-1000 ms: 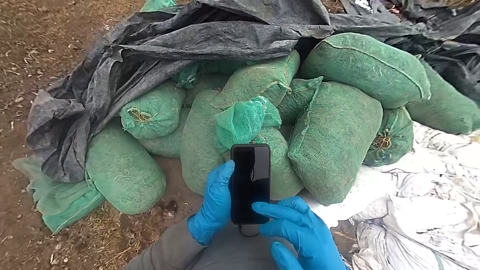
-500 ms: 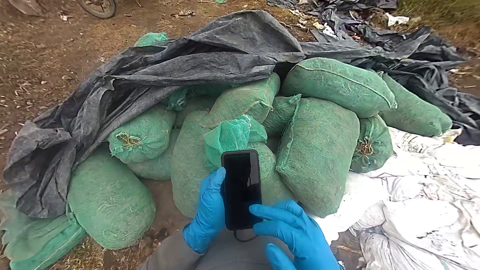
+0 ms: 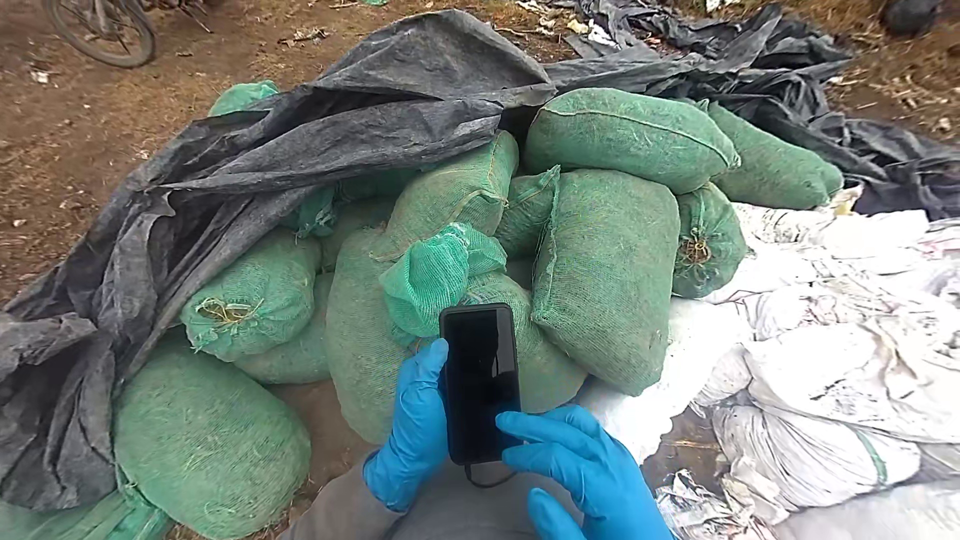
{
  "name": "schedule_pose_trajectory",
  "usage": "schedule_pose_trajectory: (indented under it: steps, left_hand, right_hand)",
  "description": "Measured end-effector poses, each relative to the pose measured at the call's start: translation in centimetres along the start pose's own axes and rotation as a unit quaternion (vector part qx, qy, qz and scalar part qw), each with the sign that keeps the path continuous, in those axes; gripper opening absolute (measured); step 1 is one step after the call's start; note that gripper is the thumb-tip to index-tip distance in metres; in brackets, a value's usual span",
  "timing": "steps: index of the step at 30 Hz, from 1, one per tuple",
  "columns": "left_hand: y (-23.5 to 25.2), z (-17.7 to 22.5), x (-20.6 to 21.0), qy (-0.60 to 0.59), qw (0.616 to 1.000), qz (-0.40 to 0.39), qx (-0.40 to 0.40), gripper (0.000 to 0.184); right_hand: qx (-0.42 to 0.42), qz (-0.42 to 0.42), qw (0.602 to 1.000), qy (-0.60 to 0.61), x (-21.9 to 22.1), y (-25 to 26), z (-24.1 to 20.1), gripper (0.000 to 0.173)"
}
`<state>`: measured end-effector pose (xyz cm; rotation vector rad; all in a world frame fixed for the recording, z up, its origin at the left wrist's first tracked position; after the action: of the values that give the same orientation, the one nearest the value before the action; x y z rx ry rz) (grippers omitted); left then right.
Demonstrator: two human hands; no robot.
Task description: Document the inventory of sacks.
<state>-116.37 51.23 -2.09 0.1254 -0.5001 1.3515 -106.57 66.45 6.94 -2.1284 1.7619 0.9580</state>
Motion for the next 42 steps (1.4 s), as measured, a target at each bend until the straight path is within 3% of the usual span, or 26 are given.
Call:
schedule_pose_trajectory:
  steps: [23,32,42]
  left_hand:
    - [-2.8,-1.1,-0.4,-0.015,0.999,0.031,-0.020,0.051]
    - [-3.1,-0.9,1.4,-0.031,0.999,0.022,-0.013,0.052]
    - [-2.2,-4.8,4.7,-0.014,0.993,-0.073,-0.092,0.051]
  right_hand:
    - [0.004,-0.024,1.000,0.012,0.7,-1.9,-0.7,0.036]
    - [-0.009,-0.008,1.000,0.008,0.3,-2.6,-1.4,0.030]
    - [0.120,0.064,0.991,0.018,-0.1,-7.1,-0.7,0.034]
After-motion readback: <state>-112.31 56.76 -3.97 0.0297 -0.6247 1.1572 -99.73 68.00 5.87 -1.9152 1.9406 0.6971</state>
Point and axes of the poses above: each hand's wrist, its own y-axis towards the middle knuckle, its own x-axis out of the palm, z = x × y, the point moved 8 cm from there along y, towards the middle knuckle, and after that the axes turned 3 degrees about -z, right-handed, at the moved point
